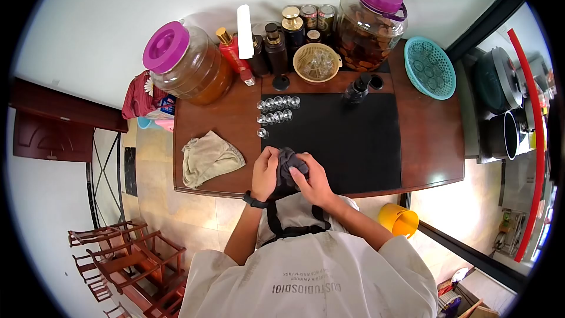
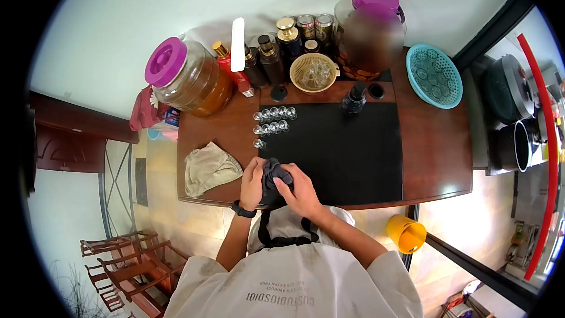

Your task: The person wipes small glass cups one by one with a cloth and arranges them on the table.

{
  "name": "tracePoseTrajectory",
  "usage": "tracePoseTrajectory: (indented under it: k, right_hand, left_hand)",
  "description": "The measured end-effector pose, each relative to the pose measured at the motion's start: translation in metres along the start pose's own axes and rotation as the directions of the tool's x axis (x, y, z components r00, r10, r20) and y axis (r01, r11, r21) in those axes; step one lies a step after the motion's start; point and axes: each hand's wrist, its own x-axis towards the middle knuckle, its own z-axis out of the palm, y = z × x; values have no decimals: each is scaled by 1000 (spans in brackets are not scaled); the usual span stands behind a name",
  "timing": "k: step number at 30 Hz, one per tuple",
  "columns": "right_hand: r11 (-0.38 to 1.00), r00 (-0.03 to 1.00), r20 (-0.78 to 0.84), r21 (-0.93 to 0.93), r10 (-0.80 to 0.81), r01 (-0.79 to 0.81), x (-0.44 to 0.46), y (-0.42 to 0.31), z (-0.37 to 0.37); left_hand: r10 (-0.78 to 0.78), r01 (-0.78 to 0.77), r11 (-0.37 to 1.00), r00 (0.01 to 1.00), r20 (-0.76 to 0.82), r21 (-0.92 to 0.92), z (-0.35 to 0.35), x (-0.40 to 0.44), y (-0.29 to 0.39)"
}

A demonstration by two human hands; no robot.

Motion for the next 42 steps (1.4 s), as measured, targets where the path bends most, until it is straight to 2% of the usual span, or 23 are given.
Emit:
tracePoseTrajectory:
  k: [1, 4, 5, 7, 8, 9, 10, 11, 12, 14, 15, 16, 17, 21, 23, 25, 29, 31, 35, 39, 41, 42]
  right_hand:
    - [998, 998, -30, -26, -53, 52, 1, 0, 0]
    - [999, 996, -71, 7, -50, 50, 2, 0, -3]
    - [999, 996, -71, 7, -50, 50, 3, 1, -3]
    - [990, 981, -183, 112, -62, 83, 4, 3, -3]
    - [967, 975, -212, 254, 59, -3, 2, 7, -1]
    - [907, 952, -217, 405, 216, -113, 0, 5, -2]
    - [837, 941, -182, 527, 284, -150, 1, 2, -5]
    - [748, 928, -138, 638, 345, -183, 2, 1, -7]
    - [748, 928, -139, 638, 346, -183, 2, 2, -7]
    - [892, 982, -103, 441, 161, -100, 1, 7, -6]
    - [892, 981, -103, 441, 161, -100, 1, 7, -5]
    - [883, 985, -28, 449, 171, -141, 0, 6, -5]
    - [873, 983, 48, 453, 179, -181, -1, 6, -5]
    - [916, 987, 77, 366, 144, -163, -1, 8, -8]
    - [976, 997, 80, 216, -11, -6, 3, 2, -10]
    - [981, 997, 73, 192, -22, 8, 4, 2, -9]
    - [996, 996, 95, 94, 0, -9, 5, -1, -11]
    - [998, 996, 93, 65, 10, -16, 7, -6, -11]
    - [1000, 997, 75, 5, 18, -18, 5, -1, -11]
    - [994, 999, -34, 113, -4, 7, -4, 14, -4]
    - [947, 998, -56, 321, 41, -21, -4, 21, -5]
    - [930, 998, -26, 365, 66, -52, -2, 19, -7]
  left_hand:
    - [32, -33, 999, 999, -16, -44, 1, -1, 2]
    - [123, -124, 992, 991, -58, -15, 5, -2, 3]
    - [123, -124, 992, 991, -58, -15, 4, -2, 3]
    - [100, -98, 994, 993, -68, 41, 2, -3, 5]
    - [100, -98, 994, 993, -69, 41, 2, -2, 4]
    - [88, -92, 995, 992, -89, -42, 2, -1, 4]
    - [75, -89, 988, 991, -108, -126, 1, 0, 3]
    - [76, -89, 988, 991, -108, -125, 0, 1, 3]
    - [58, -73, 985, 993, -100, -157, -2, 3, 2]
    - [38, -55, 980, 995, -91, -189, -1, 1, 3]
    - [30, -39, 994, 996, -90, -102, 2, 0, 8]
    - [21, -22, 1000, 996, -88, -14, 4, -1, 11]
    - [20, -21, 1000, 996, -88, -13, 5, -1, 11]
    - [-3, 1, 1000, 995, -100, -23, 6, -3, 9]
    - [-16, 14, 1000, 994, -106, -27, 4, -2, 5]
    - [109, -102, 993, 986, -128, 62, 2, 0, 1]
    - [130, -122, 979, 991, -40, 162, -6, 0, 10]
    - [228, -216, 906, 974, 10, 365, -7, 2, 19]
    - [205, -217, 847, 976, 80, 485, -3, 2, 49]
    - [207, -259, 807, 966, 157, 531, 6, 2, 66]
    - [187, -253, 811, 966, 176, 528, 7, 1, 69]
    - [208, -282, 808, 958, 197, 518, 7, 0, 69]
